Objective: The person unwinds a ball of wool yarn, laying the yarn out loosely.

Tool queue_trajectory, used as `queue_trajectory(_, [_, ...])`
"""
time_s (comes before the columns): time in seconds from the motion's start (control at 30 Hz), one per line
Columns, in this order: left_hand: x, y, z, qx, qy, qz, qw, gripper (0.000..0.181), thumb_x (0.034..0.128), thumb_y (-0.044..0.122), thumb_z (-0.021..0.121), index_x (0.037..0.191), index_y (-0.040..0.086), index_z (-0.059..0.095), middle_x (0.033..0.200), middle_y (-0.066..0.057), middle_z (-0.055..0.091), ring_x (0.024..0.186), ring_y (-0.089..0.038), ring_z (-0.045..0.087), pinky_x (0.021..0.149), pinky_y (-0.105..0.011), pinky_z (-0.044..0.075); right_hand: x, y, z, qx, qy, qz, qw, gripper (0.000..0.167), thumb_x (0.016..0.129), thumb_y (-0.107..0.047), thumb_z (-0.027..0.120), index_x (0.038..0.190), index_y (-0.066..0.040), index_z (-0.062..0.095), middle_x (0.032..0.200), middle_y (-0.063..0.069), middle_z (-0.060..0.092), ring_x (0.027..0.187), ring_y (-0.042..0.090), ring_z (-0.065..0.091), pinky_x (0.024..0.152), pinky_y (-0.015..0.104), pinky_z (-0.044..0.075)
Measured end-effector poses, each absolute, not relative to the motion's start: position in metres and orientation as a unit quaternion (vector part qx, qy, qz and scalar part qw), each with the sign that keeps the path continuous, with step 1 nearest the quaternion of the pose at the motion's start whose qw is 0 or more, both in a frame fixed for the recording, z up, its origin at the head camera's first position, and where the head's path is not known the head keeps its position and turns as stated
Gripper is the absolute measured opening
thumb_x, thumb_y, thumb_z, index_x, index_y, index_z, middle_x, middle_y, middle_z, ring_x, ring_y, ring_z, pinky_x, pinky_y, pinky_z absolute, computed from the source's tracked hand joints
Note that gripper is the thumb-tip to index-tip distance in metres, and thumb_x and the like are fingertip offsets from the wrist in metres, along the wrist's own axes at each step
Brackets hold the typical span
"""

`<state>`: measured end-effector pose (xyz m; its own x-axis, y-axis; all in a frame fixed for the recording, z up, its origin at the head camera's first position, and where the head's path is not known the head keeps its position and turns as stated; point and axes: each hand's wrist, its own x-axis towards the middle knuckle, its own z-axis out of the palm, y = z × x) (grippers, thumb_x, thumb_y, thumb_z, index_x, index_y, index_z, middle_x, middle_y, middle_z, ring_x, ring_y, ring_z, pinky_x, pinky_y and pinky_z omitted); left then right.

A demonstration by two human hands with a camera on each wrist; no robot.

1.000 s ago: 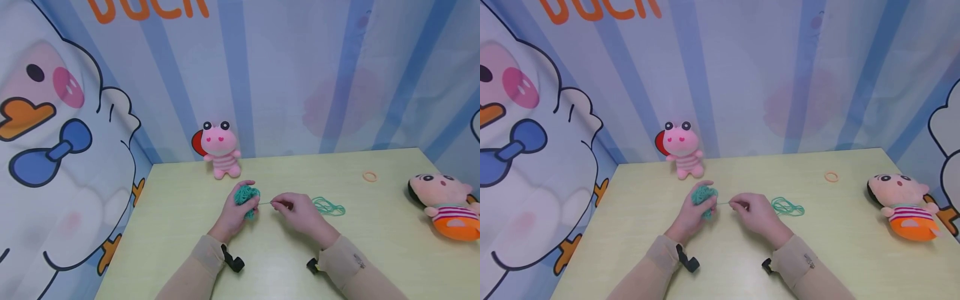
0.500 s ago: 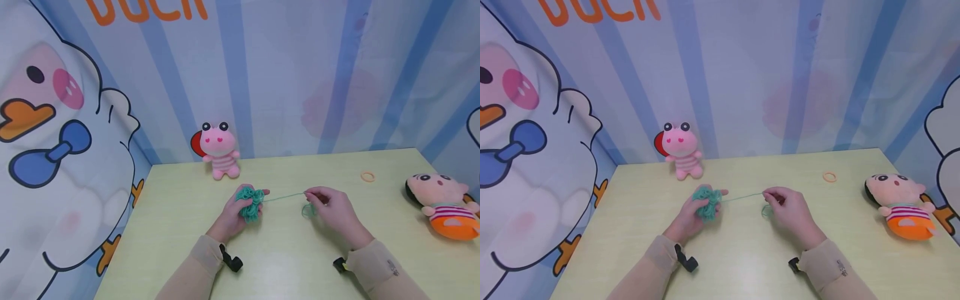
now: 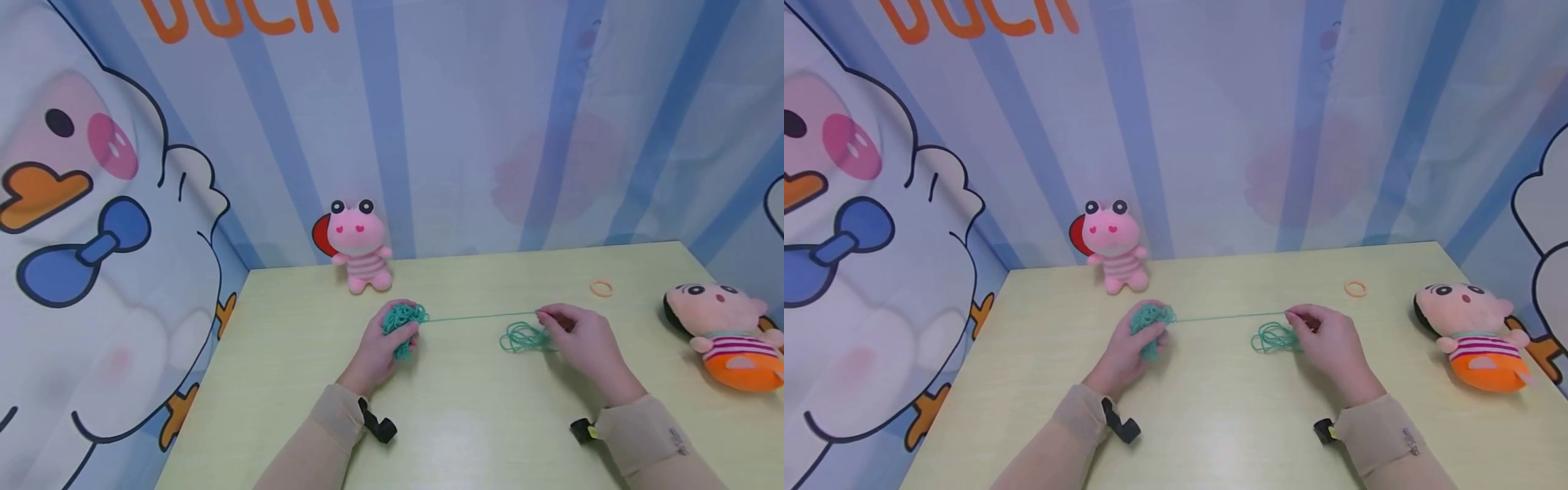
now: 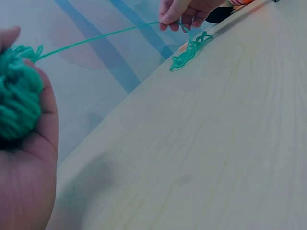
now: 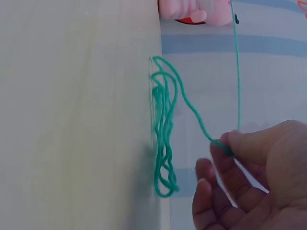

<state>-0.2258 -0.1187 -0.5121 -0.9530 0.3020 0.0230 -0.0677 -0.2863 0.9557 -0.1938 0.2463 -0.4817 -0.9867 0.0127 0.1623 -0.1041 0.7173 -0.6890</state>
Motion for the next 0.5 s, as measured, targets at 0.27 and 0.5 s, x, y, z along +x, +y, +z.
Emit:
queue_trajectory(0.27, [-0.227, -0.119, -0.51, 0.056, 0.548, 0.828, 0.109, 0.04, 0.1182, 0.047, 0.044, 0.14, 0.017, 0.06, 0.105, 0.006, 0.064, 0.078, -0.008, 0.056, 0.064, -0.019, 0.05, -0.197, 0.265, -0.487, -0.021, -0.94, 0.338, 0.042, 0.037, 0.11, -0.035, 0.066, 0.126, -0.005, 0.08, 0.12, 0.022, 0.08, 0.102, 0.036, 0.074, 0.077, 0.036, 0.055])
queue_trajectory(0.5, [-0.229, -0.12, -0.509, 0.071, 0.532, 0.835, 0.12, 0.036, 0.1137, 0.019, 0.053, 0.147, 0.005, 0.053, 0.113, 0.0, 0.062, 0.086, -0.011, 0.064, 0.075, -0.022, 0.061, -0.198, 0.273, -0.489, -0.034, -0.949, 0.314, -0.013, 0.039, 0.109, -0.031, 0.065, 0.129, 0.0, 0.077, 0.13, 0.027, 0.077, 0.12, 0.05, 0.07, 0.097, 0.063, 0.057])
